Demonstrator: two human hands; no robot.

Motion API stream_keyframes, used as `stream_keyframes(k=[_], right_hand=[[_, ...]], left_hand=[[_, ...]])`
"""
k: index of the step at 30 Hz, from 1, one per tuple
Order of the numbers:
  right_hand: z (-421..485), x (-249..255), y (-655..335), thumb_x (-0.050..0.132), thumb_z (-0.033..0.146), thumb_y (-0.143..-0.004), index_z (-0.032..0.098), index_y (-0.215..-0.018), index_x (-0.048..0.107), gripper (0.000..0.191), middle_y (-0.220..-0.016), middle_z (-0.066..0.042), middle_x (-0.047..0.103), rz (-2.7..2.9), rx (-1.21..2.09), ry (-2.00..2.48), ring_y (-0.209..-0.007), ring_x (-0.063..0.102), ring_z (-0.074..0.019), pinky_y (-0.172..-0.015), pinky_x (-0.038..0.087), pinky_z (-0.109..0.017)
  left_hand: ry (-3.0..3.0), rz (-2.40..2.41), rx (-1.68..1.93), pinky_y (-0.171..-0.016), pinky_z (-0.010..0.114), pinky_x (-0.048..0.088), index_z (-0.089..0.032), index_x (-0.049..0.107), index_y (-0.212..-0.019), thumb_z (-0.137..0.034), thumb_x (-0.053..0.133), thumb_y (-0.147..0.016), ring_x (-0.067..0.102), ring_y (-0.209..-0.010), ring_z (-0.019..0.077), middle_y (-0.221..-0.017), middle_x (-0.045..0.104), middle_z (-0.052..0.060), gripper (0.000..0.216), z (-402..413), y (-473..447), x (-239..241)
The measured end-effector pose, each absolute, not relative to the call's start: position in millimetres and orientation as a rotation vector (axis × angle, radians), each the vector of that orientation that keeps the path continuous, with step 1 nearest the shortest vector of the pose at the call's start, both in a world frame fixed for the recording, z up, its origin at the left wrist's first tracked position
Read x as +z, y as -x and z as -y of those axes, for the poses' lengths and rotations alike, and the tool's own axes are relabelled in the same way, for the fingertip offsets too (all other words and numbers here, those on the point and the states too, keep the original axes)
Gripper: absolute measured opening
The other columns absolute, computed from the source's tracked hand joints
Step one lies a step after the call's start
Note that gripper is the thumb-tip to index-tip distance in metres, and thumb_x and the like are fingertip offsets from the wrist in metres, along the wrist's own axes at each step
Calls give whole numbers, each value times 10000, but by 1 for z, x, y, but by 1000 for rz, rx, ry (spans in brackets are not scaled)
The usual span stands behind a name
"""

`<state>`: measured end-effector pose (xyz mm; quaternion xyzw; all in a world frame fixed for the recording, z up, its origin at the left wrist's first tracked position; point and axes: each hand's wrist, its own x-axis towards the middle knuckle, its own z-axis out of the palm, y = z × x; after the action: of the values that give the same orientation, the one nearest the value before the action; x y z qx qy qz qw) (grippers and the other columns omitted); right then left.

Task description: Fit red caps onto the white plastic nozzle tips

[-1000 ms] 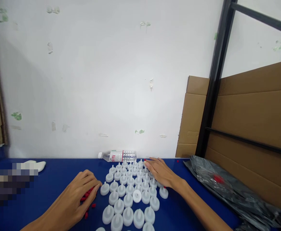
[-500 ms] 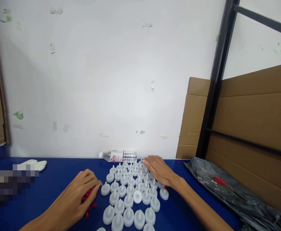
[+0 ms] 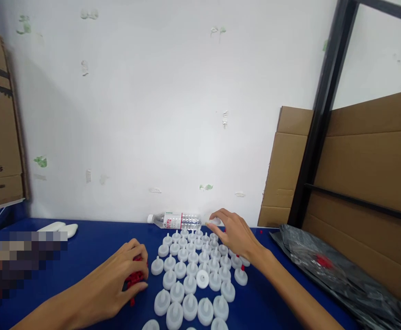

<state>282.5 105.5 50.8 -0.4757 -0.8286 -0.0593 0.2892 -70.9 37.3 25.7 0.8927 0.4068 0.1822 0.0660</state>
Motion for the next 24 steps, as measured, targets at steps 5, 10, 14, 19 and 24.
stream_keyframes(k=[5,10,14,19,24], right_hand=[[-57,48,-266,440,318,-1086,258,-1180,596,192,-1184,-83,648,2237,-195,1132,-968,689,-225,-848,565,-377],[-31,36,-235,490,198,-1063,249,-1283,525,228,-1229,-99,665,2380,-303,804,-1124,663,-257,-940,576,-425],[-24,24,-222,496,176,-1067,233,-1268,511,210,-1216,-100,699,2376,-221,672,-1120,686,-221,-931,603,-362],[-17,19,-218,515,229,-1082,222,-1259,526,177,-1256,-107,737,2342,-249,576,-1155,709,-210,-984,597,-355],[-11,21,-214,535,249,-1076,204,-1253,548,183,-1260,-114,747,2347,-327,498,-1092,737,-205,-958,603,-333]], left_hand=[[-2677,-1271,459,-880,379,434,-218,659,-771,-174,677,-923,550,-1004,233,-1032,632,13,158,-38,69,20],[-2689,-1227,563,-865,373,458,-224,633,-908,-160,572,-963,591,-974,228,-1017,662,23,104,-39,66,16],[-2619,-1105,866,-837,327,488,-245,655,-1003,-237,513,-1040,633,-920,200,-975,698,19,147,-35,59,14],[-2613,-844,1200,-832,293,519,-279,686,-1124,-319,525,-1084,669,-900,176,-991,729,11,170,-33,47,0],[-2683,-715,1310,-786,251,526,-280,706,-1097,-305,552,-1082,682,-835,142,-935,725,-2,158,-28,41,-5]])
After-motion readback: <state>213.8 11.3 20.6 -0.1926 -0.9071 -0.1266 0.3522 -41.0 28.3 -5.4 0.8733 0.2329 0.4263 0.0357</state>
